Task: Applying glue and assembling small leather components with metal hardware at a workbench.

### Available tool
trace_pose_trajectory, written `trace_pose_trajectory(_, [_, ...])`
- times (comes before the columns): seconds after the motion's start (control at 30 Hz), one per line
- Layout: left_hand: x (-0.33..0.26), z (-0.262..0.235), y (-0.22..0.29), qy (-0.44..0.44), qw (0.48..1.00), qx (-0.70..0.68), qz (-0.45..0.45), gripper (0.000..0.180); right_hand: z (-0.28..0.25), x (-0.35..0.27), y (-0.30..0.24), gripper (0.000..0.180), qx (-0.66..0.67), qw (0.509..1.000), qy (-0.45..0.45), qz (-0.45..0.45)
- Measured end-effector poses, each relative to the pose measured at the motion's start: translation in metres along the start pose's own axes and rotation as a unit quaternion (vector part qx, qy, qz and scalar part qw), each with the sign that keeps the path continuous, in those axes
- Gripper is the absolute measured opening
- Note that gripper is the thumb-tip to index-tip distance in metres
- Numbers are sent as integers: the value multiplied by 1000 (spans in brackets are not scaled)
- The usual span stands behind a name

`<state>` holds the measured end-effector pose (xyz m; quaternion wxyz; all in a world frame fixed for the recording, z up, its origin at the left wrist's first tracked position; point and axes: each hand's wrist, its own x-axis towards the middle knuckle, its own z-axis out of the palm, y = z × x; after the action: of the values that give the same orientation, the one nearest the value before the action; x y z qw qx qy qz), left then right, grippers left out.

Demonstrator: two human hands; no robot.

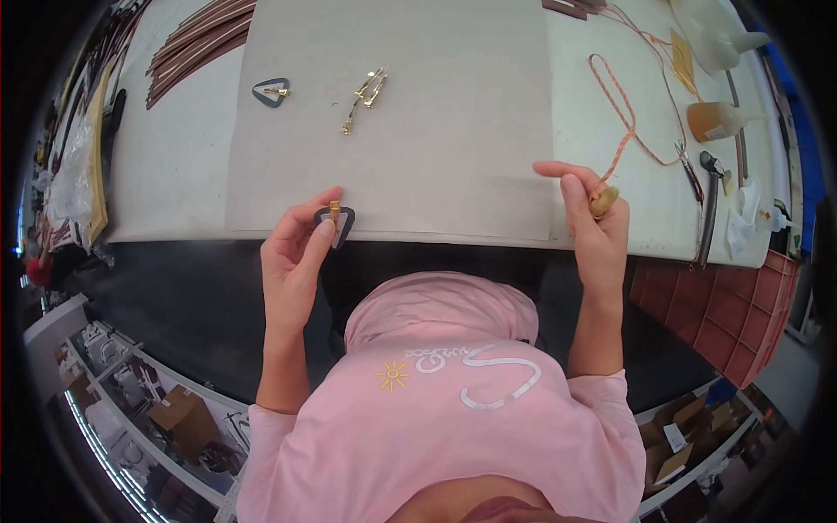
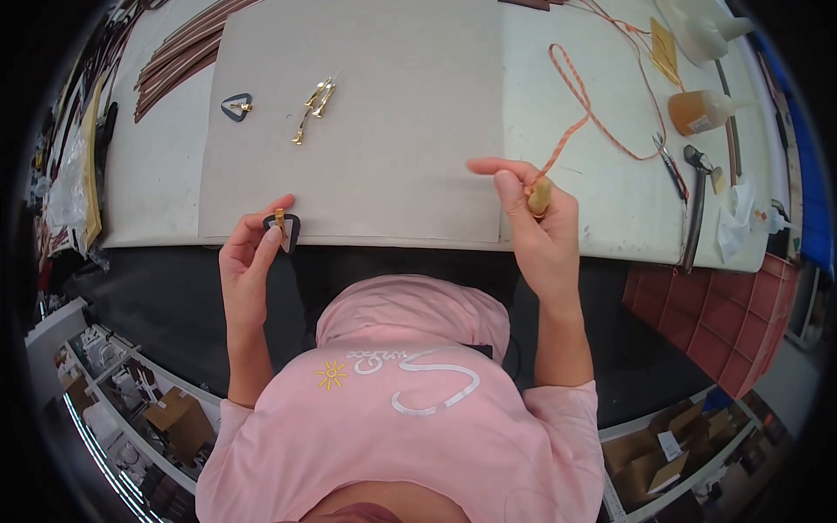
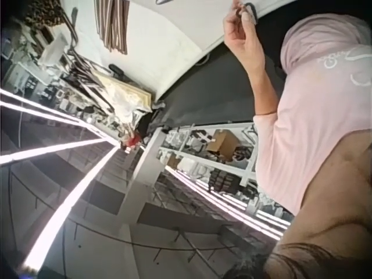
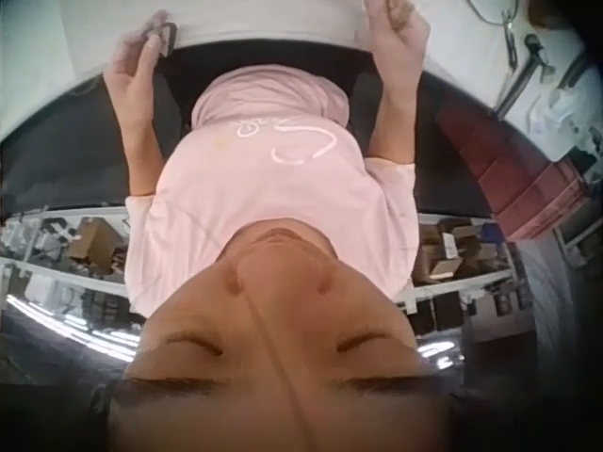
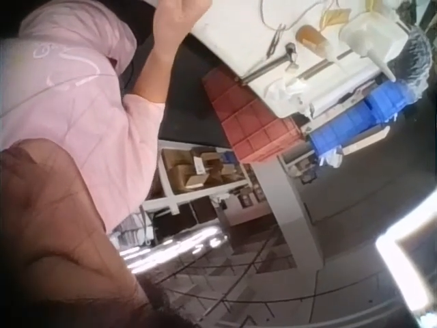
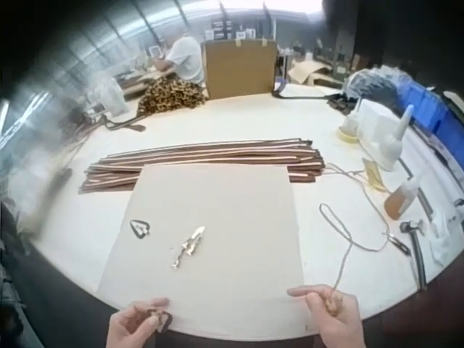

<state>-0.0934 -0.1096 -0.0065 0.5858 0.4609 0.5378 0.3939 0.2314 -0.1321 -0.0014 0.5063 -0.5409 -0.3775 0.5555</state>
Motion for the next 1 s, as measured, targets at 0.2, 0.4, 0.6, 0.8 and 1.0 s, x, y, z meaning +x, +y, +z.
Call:
trace_pose_trajectory(0.2, [11, -52, 12, 178, 971, 113, 113, 16, -24, 12, -7, 25, -324, 938, 116, -41])
trace_pose_trajectory(0.4, [22, -114, 3, 200, 969, 146, 18, 33, 1, 15, -6, 39, -390, 920, 25, -15])
trace_pose_trajectory(0.6, [6, -115, 4, 161, 984, 80, -7, 25, 16, 6, 3, 48, -526, 843, 42, -103])
trace_pose_trajectory(0.8, [-1, -115, 5, 180, 978, 98, 25, 25, -8, 4, -6, 36, -416, 907, 47, -49])
trace_pose_trajectory(1.0, [-16, -95, 26, 80, 994, 75, 26, 19, -80, -4, -39, 17, 312, 943, 63, -94])
